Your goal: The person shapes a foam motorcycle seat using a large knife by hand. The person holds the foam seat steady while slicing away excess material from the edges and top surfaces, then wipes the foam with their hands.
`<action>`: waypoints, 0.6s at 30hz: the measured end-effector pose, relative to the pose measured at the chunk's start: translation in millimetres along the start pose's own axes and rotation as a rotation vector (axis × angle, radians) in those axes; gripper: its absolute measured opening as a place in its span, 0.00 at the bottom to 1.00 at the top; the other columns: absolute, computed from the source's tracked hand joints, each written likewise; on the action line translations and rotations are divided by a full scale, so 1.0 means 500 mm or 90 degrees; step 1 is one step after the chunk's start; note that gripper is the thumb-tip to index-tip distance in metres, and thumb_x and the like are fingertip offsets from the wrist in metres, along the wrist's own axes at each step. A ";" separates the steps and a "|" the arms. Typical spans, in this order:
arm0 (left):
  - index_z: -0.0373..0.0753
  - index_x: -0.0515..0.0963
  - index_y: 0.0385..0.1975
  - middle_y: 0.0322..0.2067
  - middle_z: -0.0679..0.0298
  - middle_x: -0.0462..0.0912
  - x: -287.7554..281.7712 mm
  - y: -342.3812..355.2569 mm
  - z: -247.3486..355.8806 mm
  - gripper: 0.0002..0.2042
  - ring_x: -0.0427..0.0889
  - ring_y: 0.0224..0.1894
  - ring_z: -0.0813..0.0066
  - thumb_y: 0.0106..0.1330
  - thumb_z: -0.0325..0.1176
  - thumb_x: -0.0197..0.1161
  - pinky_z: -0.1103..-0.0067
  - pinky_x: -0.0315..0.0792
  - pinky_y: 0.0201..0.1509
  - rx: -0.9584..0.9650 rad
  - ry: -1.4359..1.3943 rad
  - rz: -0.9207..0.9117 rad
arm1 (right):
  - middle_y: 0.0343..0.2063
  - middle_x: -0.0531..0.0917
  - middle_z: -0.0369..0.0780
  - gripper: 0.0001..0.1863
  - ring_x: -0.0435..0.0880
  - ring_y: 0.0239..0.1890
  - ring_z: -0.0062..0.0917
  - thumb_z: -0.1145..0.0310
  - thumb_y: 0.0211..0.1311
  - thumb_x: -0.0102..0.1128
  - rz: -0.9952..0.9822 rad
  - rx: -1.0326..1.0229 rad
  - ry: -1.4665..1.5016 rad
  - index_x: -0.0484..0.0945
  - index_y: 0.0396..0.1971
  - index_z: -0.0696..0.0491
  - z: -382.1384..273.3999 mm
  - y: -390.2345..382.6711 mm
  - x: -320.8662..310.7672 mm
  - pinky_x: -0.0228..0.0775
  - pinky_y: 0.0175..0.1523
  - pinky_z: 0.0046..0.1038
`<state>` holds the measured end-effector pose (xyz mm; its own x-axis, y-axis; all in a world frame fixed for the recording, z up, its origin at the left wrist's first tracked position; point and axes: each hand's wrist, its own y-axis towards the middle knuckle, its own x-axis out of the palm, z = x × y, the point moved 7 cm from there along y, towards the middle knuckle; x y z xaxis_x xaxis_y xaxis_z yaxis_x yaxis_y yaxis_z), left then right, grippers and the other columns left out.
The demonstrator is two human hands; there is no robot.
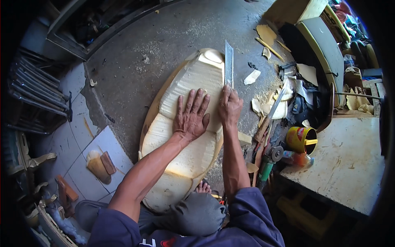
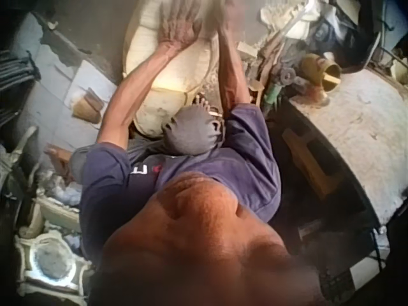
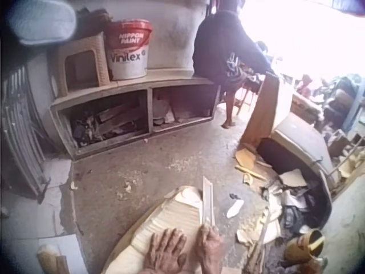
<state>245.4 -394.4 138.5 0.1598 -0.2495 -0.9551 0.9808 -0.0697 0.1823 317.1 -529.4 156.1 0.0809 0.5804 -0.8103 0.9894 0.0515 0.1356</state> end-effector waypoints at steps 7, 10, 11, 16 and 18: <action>0.50 0.48 0.80 0.80 0.59 0.44 0.009 -0.028 -0.030 0.34 0.41 0.82 0.56 0.75 0.49 0.44 0.47 0.32 0.80 0.004 -0.013 -0.003 | 0.58 0.79 0.49 0.24 0.77 0.47 0.46 0.57 0.81 0.40 0.001 0.055 0.140 0.78 0.60 0.56 0.003 -0.261 -0.006 0.66 0.59 0.40; 0.50 0.48 0.80 0.80 0.59 0.44 -0.008 -0.003 -0.004 0.34 0.40 0.82 0.56 0.75 0.48 0.44 0.48 0.32 0.81 0.006 -0.022 -0.032 | 0.40 0.83 0.51 0.21 0.81 0.41 0.42 0.58 0.81 0.43 0.024 0.010 0.022 0.82 0.42 0.57 0.073 -0.076 0.006 0.65 0.54 0.44; 0.50 0.48 0.80 0.80 0.59 0.45 -0.011 -0.001 -0.003 0.34 0.40 0.82 0.56 0.74 0.47 0.45 0.48 0.33 0.81 0.008 -0.027 -0.032 | 0.48 0.81 0.54 0.20 0.79 0.44 0.46 0.59 0.80 0.43 -0.087 0.080 0.039 0.81 0.48 0.57 0.077 0.015 0.010 0.66 0.53 0.44; 0.50 0.49 0.80 0.80 0.59 0.46 -0.013 -0.006 -0.024 0.34 0.42 0.82 0.56 0.75 0.47 0.44 0.48 0.33 0.81 0.004 -0.014 -0.015 | 0.57 0.78 0.55 0.22 0.78 0.47 0.52 0.60 0.80 0.43 -0.005 0.015 0.064 0.79 0.60 0.57 0.080 -0.139 0.013 0.68 0.57 0.45; 0.51 0.49 0.80 0.80 0.59 0.47 0.003 -0.026 -0.028 0.33 0.42 0.82 0.56 0.75 0.48 0.42 0.47 0.33 0.80 0.007 -0.016 -0.011 | 0.63 0.75 0.54 0.25 0.77 0.52 0.54 0.58 0.81 0.40 -0.068 0.102 0.096 0.78 0.62 0.57 0.074 -0.271 0.007 0.67 0.62 0.43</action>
<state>234.2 -380.3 131.4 0.1399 -0.2724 -0.9519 0.9821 -0.0846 0.1686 188.0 -564.4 113.7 -0.0315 0.6938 -0.7195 0.9989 -0.0041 -0.0477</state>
